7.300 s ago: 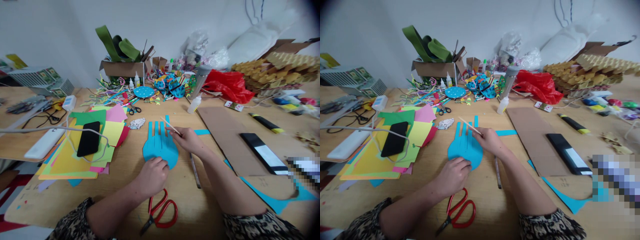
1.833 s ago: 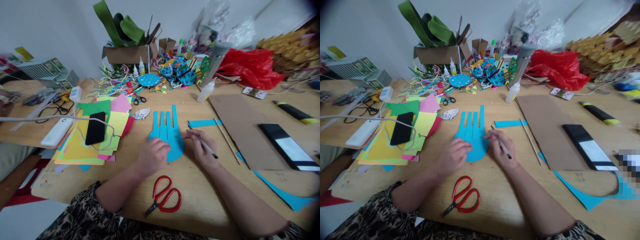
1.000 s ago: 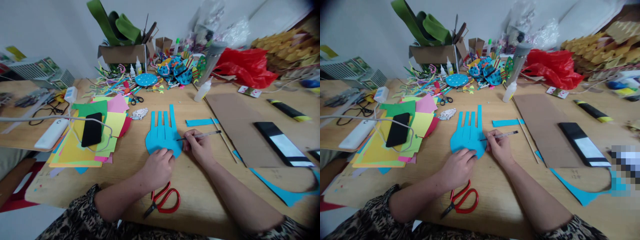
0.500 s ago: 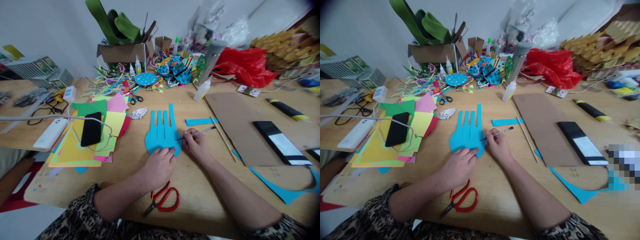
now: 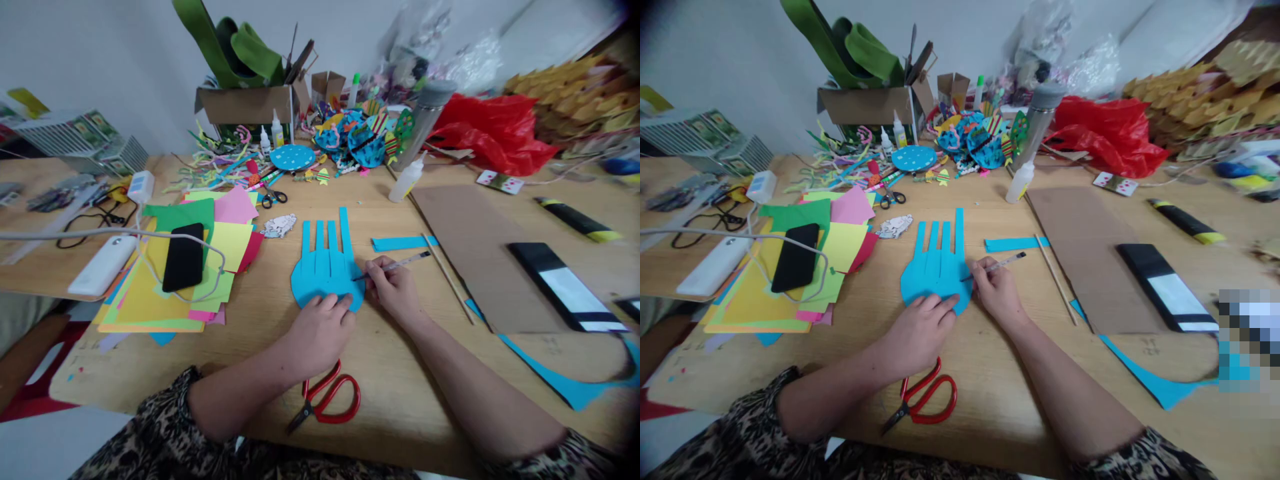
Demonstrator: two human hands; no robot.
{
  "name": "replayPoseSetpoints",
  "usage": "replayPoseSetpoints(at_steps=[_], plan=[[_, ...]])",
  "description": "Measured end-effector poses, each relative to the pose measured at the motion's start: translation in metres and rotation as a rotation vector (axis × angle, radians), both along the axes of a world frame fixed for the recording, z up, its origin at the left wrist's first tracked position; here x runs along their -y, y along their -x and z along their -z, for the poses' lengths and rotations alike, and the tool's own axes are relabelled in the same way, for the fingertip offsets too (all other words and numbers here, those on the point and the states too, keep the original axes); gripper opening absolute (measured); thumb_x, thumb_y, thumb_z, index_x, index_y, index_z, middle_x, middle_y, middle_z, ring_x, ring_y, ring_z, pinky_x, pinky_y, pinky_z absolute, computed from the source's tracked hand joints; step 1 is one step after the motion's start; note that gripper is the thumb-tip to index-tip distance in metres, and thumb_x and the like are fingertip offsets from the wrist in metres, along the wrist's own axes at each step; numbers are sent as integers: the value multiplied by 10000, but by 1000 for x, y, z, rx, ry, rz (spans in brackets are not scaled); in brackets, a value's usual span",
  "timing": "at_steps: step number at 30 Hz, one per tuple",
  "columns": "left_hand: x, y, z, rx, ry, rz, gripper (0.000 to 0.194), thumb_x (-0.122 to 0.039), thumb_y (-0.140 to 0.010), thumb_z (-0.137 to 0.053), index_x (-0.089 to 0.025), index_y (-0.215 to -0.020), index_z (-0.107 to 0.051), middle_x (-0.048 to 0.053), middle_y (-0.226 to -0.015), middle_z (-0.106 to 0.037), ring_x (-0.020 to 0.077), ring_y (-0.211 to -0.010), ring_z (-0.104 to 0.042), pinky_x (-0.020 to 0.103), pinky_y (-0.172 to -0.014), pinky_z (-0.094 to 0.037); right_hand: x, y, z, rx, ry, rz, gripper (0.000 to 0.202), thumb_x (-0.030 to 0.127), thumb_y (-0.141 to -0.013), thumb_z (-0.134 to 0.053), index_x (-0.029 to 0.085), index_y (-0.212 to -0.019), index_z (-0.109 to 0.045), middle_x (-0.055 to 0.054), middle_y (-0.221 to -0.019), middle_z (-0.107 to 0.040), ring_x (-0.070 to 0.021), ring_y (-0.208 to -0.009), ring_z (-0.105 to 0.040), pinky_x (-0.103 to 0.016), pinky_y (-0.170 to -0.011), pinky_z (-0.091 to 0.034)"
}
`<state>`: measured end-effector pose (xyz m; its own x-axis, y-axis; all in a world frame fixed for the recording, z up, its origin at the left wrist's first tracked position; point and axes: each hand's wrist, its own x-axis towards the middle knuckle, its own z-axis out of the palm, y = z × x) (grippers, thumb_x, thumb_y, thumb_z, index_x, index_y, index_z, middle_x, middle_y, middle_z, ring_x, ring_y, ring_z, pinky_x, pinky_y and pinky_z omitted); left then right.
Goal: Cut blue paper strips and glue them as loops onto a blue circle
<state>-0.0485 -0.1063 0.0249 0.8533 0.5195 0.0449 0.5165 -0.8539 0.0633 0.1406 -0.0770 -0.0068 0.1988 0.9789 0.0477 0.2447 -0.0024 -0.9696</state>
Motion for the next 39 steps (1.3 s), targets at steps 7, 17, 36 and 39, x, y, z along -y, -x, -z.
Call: replayPoseSetpoints(at_steps=[7, 17, 36, 39], plan=[[0, 1, 0, -4, -9, -5, 209, -157, -904, -426, -122, -1026, -592, 121, -1399, -509, 258, -1072, -512, 401, -796, -451, 0, 1, -2, -3, 13, 4, 438, 602, -838, -544, 211, -648, -494, 42, -449, -474, -86, -345, -404, -234, -346, -280], [0, 1, 0, -1, -13, -5, 199, -160, -909, -427, -123, -1017, -590, 118, -1379, -520, 252, -1040, -518, 395, -778, -444, 0, 0, -1, 13, 2, -1, 414, 545, -858, -546, 200, -630, -516, 29, -507, -487, -84, -385, -431, -239, -376, -308], [0, 0, 0, -1, -15, -1, 197, -159, -902, -434, -124, -1012, -594, 123, -1378, -519, 258, -1043, -514, 401, -786, -443, 0, -1, -1, 24, 15, 0, 427, 553, -862, -541, 206, -616, -503, 34, -481, -482, -86, -371, -413, -244, -378, -297], [0, 0, 1, 3, -18, -3, 195, -160, -907, -426, -125, -1004, -592, 120, -1376, -520, 256, -1030, -518, 403, -782, -443, 0, -1, -1, 25, 23, 0, 417, 551, -862, -542, 206, -631, -505, 39, -467, -478, -86, -363, -412, -241, -372, -294]])
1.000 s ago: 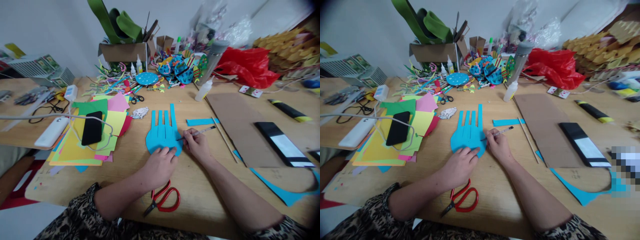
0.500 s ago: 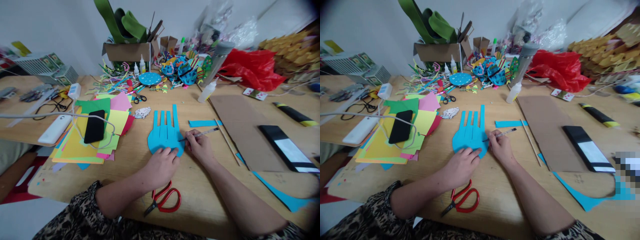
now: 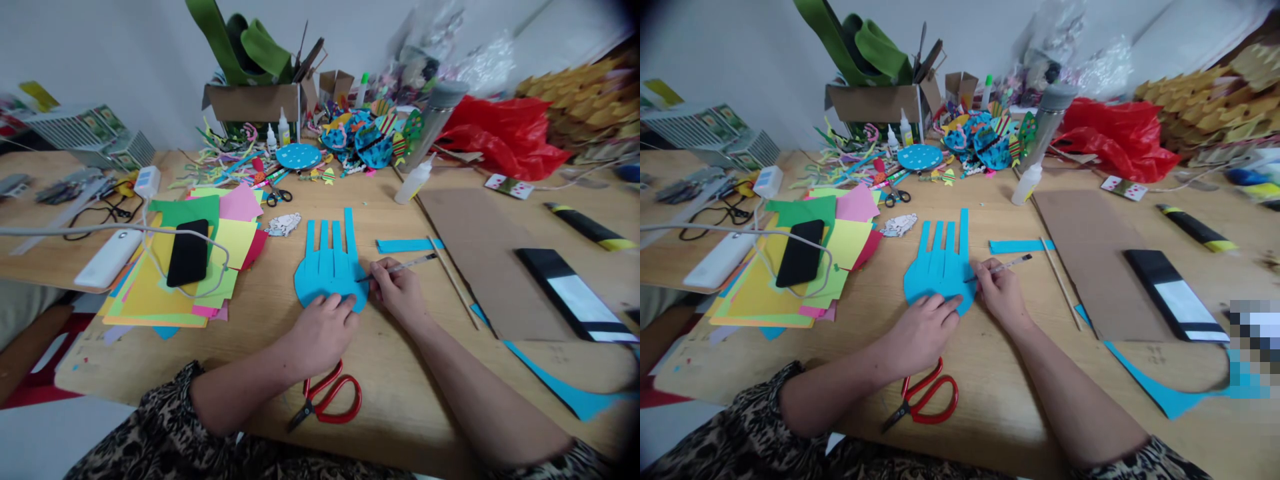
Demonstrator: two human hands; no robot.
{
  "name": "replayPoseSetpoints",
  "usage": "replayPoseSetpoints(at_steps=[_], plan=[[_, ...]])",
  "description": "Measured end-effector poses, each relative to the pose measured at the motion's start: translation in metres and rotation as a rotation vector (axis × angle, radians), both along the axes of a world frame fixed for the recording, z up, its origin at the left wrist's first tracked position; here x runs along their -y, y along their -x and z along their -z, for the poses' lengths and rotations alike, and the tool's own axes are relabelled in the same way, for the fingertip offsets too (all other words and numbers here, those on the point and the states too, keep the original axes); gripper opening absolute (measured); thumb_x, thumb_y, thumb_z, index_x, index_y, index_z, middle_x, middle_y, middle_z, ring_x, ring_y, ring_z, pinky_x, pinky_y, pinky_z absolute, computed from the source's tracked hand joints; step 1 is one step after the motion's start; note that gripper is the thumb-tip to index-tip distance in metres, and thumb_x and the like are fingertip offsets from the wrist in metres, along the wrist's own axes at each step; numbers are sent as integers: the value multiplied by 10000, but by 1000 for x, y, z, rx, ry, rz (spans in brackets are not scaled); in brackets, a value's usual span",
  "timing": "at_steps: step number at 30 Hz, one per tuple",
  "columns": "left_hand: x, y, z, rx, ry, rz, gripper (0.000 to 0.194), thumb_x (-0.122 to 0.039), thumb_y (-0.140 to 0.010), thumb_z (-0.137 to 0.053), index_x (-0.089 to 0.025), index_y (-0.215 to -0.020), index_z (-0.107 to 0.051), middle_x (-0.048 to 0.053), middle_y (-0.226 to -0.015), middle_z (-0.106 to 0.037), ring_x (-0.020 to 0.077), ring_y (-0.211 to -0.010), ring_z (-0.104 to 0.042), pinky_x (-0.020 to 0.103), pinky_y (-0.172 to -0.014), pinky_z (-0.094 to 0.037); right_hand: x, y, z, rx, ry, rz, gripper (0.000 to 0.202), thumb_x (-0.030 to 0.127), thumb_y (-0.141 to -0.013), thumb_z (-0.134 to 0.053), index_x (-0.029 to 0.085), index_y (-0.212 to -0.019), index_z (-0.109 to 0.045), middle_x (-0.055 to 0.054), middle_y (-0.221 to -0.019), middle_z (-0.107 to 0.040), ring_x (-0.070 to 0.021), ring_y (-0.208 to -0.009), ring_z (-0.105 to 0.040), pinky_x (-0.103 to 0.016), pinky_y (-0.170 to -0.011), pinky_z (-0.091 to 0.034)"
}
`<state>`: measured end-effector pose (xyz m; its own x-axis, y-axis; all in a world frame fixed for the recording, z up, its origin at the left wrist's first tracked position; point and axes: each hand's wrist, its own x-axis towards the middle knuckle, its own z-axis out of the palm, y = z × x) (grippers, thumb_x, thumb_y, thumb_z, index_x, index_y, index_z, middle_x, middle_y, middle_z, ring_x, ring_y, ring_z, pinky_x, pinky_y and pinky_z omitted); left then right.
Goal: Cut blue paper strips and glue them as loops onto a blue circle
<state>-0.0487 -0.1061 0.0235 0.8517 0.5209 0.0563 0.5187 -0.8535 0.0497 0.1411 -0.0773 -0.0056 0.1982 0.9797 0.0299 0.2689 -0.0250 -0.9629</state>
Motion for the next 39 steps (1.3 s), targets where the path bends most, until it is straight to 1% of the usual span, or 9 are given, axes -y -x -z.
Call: replayPoseSetpoints(at_steps=[7, 15, 24, 32, 39], plan=[[0, 0, -1, -2, 7, 2, 209, -158, -906, -421, -118, -1022, -589, 123, -1387, -515, 260, -1044, -515, 403, -785, -453, 0, 2, -3, -26, -10, 3, 411, 567, -848, -545, 211, -648, -494, 43, -457, -476, -86, -348, -399, -236, -352, -282], [0, 1, -4, -15, 36, 4, 227, -159, -877, -453, -115, -1052, -589, 125, -1396, -506, 264, -1039, -521, 406, -800, -466, -1, -1, 3, 23, -30, 0, 420, 559, -875, -517, 209, -644, -498, 31, -489, -485, -93, -399, -418, -240, -386, -301], [0, 1, -4, -35, 31, 7, 229, -168, -879, -459, -120, -1065, -584, 123, -1404, -496, 258, -1035, -518, 401, -808, -462, -1, -1, 2, 9, -23, 5, 433, 561, -865, -527, 209, -615, -503, 19, -511, -494, -99, -422, -435, -241, -395, -307], [-1, 0, -5, -31, 39, 11, 223, -161, -867, -480, -119, -1056, -590, 127, -1401, -499, 263, -1034, -519, 407, -801, -468, -1, -1, 4, 1, -33, -10, 426, 567, -868, -529, 208, -640, -519, 22, -509, -500, -103, -426, -442, -239, -399, -317], [-1, 1, -5, -34, 39, 11, 218, -153, -873, -468, -125, -1052, -590, 123, -1405, -497, 259, -1052, -515, 404, -804, -465, -2, -4, 8, 23, -42, -31, 438, 546, -889, -511, 206, -612, -517, 12, -546, -504, -103, -443, -456, -239, -400, -327]])
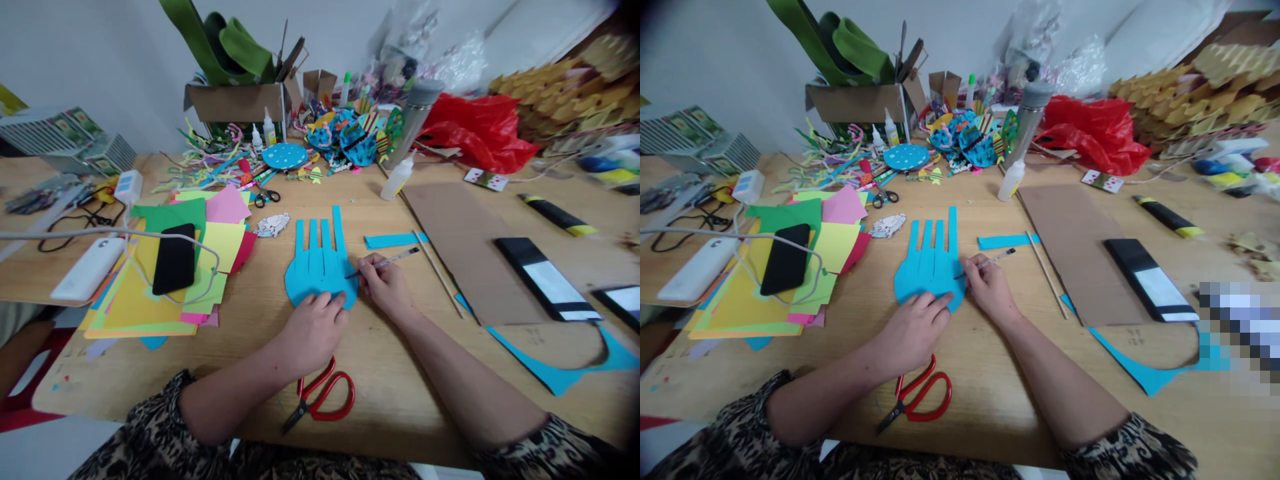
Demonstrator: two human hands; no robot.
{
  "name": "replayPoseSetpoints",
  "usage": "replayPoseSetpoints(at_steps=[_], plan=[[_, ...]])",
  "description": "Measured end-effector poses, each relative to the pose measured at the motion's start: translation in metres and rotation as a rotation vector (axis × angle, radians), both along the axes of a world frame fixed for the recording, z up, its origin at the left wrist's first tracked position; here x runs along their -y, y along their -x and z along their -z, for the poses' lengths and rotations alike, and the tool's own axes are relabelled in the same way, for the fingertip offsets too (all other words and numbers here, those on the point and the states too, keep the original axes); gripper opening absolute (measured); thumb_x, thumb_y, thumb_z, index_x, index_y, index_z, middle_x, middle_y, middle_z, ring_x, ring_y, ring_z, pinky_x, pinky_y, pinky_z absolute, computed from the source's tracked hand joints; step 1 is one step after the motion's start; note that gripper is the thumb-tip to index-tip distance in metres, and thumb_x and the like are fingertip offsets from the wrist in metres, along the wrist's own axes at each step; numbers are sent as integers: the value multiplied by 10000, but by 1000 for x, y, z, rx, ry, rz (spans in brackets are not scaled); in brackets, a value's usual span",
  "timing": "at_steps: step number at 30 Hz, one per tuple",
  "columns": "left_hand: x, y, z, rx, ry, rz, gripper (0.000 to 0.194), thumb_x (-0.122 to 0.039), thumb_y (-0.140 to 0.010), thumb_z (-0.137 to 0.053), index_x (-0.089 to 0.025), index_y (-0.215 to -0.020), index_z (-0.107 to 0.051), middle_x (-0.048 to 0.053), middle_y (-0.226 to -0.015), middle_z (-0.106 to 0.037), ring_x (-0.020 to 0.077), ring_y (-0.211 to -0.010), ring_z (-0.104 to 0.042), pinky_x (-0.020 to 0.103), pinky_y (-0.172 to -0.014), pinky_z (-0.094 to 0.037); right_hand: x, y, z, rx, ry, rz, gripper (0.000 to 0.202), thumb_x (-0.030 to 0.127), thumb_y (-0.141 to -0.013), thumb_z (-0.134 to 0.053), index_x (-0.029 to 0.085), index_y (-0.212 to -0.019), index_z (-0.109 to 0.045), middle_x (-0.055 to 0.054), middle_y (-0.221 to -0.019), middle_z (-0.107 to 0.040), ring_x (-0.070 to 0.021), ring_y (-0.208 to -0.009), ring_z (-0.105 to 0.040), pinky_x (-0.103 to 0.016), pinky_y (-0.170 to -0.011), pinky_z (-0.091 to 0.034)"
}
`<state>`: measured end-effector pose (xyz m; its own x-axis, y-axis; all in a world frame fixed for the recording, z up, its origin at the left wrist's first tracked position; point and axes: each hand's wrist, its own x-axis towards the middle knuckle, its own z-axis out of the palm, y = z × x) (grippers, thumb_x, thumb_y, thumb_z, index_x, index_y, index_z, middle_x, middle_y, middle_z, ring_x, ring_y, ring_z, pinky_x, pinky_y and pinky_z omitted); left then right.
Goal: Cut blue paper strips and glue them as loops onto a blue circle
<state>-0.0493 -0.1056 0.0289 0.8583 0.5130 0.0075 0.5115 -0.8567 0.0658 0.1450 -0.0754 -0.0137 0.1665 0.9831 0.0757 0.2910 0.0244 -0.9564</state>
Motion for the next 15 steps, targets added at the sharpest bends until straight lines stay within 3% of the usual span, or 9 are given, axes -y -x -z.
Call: replayPoseSetpoints(at_steps=[15], plan=[[1, 0, 1, -1, -5, -4, 227, -160, -860, -483, -125, -1057, -591, 122, -1406, -496, 259, -1035, -515, 403, -798, -462, 0, 1, -1, 21, 2, 2, 446, 560, -888, -501, 212, -608, -510, 8, -520, -505, -116, -448, -464, -243, -395, -324]])
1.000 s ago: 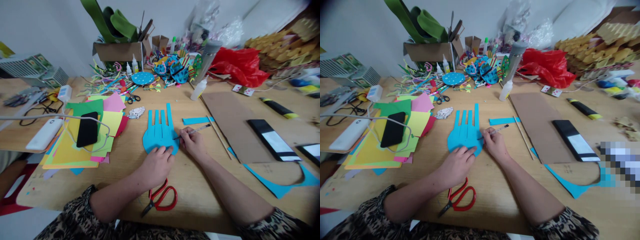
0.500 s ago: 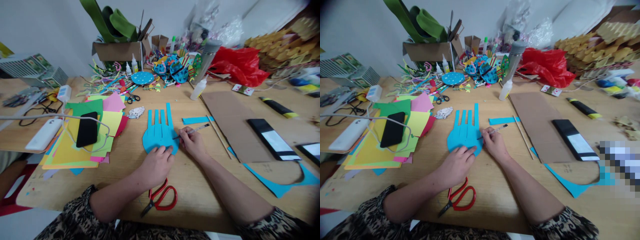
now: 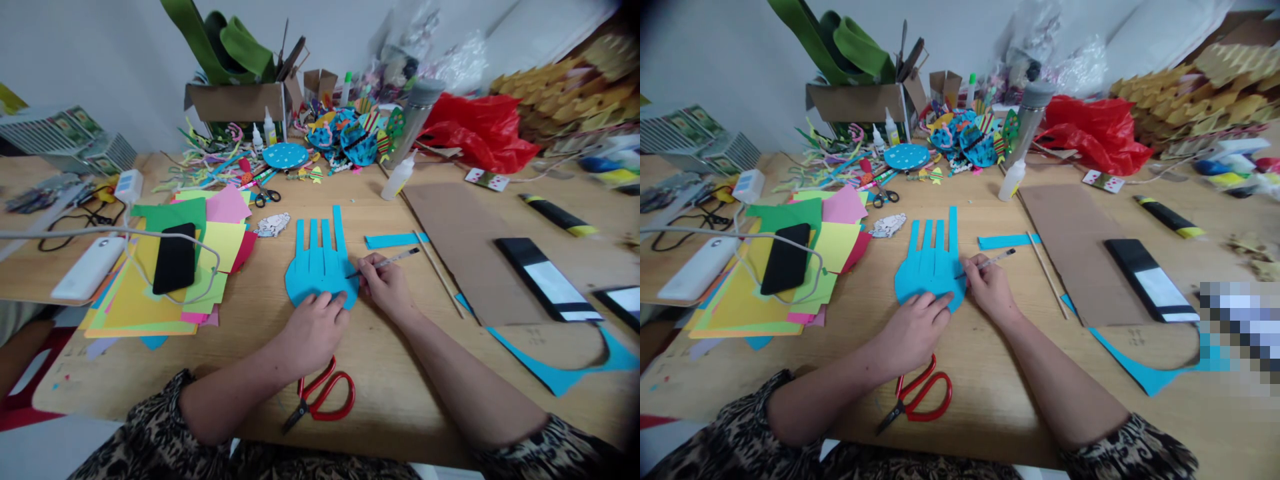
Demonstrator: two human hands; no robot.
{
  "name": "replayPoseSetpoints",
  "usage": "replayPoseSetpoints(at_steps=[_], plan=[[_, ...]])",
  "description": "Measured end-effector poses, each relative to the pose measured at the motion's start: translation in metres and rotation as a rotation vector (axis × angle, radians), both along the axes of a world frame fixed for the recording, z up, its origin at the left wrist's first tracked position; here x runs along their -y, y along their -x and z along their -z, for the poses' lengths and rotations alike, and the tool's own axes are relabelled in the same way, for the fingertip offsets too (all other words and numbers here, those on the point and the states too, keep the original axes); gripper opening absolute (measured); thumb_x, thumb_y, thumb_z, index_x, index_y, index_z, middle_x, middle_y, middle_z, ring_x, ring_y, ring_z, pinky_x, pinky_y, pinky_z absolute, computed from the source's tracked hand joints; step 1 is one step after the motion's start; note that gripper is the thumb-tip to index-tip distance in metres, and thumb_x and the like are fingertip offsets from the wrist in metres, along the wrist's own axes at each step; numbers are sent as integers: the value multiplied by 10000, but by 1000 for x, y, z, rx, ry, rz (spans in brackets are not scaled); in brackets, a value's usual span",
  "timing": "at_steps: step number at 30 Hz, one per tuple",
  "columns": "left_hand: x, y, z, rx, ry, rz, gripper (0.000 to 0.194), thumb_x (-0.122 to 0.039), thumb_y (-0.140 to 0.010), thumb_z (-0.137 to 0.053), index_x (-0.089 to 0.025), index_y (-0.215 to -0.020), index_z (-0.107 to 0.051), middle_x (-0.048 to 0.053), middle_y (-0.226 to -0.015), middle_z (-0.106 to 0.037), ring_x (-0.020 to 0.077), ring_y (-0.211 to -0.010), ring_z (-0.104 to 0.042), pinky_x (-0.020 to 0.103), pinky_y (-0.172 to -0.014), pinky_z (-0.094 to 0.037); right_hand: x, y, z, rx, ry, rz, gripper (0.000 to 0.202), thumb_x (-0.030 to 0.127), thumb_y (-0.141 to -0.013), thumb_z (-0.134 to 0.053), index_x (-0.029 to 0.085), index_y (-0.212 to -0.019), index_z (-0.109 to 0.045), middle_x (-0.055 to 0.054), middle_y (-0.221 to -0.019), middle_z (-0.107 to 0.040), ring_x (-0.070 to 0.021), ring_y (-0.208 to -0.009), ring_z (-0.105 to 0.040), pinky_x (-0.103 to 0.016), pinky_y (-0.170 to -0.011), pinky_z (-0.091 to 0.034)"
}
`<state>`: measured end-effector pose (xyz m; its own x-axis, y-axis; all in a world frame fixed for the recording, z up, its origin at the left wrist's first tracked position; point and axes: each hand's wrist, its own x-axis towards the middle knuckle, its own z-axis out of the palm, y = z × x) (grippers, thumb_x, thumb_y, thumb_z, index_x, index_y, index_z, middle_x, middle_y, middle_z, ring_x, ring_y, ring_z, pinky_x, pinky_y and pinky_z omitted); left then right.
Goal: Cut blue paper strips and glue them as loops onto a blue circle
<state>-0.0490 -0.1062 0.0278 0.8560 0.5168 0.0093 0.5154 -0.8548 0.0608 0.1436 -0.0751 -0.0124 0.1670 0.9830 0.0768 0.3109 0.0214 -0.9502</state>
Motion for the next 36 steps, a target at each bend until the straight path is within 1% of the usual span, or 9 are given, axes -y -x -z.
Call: replayPoseSetpoints(at_steps=[8, 15, 20, 30, 36], plan=[[0, 0, 1, 17, -9, 3, 228, -162, -871, -462, -120, -1058, -586, 122, -1401, -502, 259, -1046, -519, 400, -797, -462, 1, 0, 2, 25, -26, -3, 435, 514, -903, -500, 204, -597, -514, 7, -584, -512, -100, -464, -465, -245, -420, -334], [-1, 0, 0, 7, -5, 7, 217, -163, -874, -464, -120, -1050, -584, 123, -1397, -505, 256, -1046, -518, 396, -804, -460, 0, 0, -1, -2, 2, 9, 442, 537, -890, -502, 211, -591, -501, 7, -535, -499, -114, -466, -464, -244, -412, -326], [0, 0, 1, 12, -1, 2, 219, -171, -875, -464, -120, -1054, -580, 122, -1392, -508, 261, -1035, -515, 401, -807, -463, 1, 1, -4, 24, -10, 13, 450, 545, -886, -503, 208, -587, -501, 5, -563, -501, -107, -470, -465, -247, -427, -337], [-1, 0, 1, 17, -2, 8, 216, -165, -883, -451, -117, -1048, -582, 127, -1397, -503, 259, -1040, -513, 402, -795, -463, 0, 0, -1, 35, -22, -11, 452, 534, -889, -505, 207, -578, -490, 0, -576, -511, -109, -481, -470, -249, -439, -342], [0, 0, 1, 17, 3, 10, 221, -168, -873, -467, -114, -1050, -588, 131, -1396, -503, 263, -1032, -512, 410, -795, -463, 1, 0, -2, 14, -12, -2, 423, 507, -898, -506, 210, -597, -492, 8, -542, -495, -113, -475, -464, -247, -430, -327]])
